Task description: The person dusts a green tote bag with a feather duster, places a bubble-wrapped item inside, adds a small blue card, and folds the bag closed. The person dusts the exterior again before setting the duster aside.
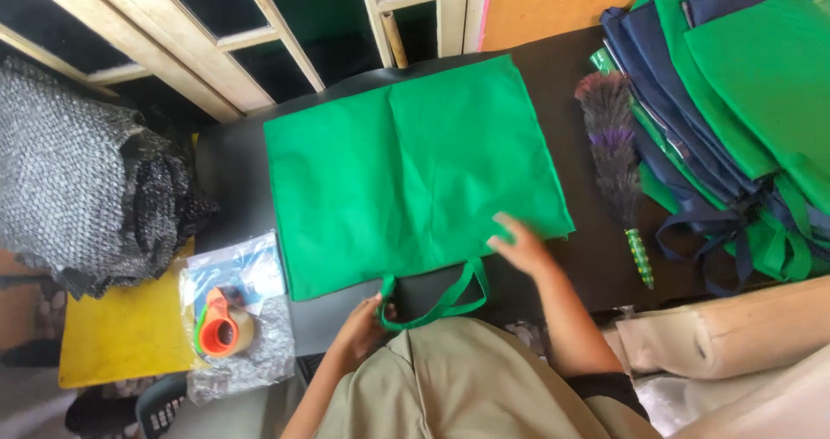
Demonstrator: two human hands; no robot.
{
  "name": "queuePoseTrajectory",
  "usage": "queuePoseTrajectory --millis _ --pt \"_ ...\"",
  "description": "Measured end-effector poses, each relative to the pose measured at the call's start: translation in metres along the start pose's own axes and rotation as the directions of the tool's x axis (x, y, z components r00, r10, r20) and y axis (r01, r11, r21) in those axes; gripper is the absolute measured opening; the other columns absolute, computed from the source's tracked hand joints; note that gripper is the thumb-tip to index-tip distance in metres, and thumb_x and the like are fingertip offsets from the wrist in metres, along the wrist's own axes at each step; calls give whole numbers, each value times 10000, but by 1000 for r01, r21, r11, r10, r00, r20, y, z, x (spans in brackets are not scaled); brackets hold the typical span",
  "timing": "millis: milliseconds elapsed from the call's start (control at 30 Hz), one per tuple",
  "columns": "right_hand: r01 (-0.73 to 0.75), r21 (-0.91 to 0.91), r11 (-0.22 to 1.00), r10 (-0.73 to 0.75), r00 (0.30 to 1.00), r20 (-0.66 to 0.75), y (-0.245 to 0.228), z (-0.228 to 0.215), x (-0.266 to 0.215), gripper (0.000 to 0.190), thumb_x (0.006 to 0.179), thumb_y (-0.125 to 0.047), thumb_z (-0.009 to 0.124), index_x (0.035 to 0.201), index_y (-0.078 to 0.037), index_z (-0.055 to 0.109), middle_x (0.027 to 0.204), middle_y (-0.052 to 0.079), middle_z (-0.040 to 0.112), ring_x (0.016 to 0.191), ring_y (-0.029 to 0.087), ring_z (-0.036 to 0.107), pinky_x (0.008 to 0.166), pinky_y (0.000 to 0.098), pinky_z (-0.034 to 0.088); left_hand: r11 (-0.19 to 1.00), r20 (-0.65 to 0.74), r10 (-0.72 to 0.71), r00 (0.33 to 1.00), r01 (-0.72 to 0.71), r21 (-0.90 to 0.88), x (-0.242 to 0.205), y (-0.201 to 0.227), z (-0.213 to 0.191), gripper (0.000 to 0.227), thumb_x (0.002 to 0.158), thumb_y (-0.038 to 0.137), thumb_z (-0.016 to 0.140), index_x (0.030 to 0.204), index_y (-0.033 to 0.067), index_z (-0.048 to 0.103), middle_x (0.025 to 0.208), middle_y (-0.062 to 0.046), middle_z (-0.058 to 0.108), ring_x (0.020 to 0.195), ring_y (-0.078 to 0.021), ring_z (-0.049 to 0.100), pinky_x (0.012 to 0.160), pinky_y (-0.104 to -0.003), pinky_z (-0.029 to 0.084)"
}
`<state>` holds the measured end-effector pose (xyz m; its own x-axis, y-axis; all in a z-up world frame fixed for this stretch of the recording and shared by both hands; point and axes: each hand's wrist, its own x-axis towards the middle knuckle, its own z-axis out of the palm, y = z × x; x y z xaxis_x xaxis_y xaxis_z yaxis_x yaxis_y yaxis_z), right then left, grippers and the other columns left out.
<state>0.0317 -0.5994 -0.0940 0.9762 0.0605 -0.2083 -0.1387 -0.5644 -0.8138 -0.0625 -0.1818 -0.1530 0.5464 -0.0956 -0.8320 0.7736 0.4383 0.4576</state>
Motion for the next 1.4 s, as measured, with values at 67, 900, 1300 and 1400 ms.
queuePoseTrajectory --millis 67,900,1300,1400 --pt "-45 -178 983 -2 966 -258 3 -60 0 538 851 -281 774 1329 -77 636 1281 231 605 1251 446 543 1079 617 396 1000 35 25 999 -25 3 -37 10 33 486 970 304 723 1336 102 475 1164 -164 572 1031 -354 678 895 -565 569" --pt "283 -14 959 -203 721 662 -51 2 59 717 930 -142 714 1579 -224 421 1249 289 659 1273 493 576 1113 602 439 138 -216 881 421 209 968 5 -5 70 775 927 654 521 1584 263 393 1689 -129 300 1578 -369 221 1196 -684 217" --pt "206 -408 889 -113 964 240 4 91 258 546 951 -422 674 1459 -530 505 1172 70 635 1153 285 680 970 448 559 201 -327 797 507 288 936 14 4 60 850 851 759 472 1600 410 275 1723 0 177 1605 -262 117 1238 -626 155" --pt "315 63 947 -319 897 307 -48 95 214 538 874 -233 721 1404 -210 631 1386 143 650 1258 370 618 1083 462 483 224 -360 773 522 306 925 18 3 59 851 843 762 476 1597 430 264 1725 13 162 1607 -246 96 1243 -624 145"
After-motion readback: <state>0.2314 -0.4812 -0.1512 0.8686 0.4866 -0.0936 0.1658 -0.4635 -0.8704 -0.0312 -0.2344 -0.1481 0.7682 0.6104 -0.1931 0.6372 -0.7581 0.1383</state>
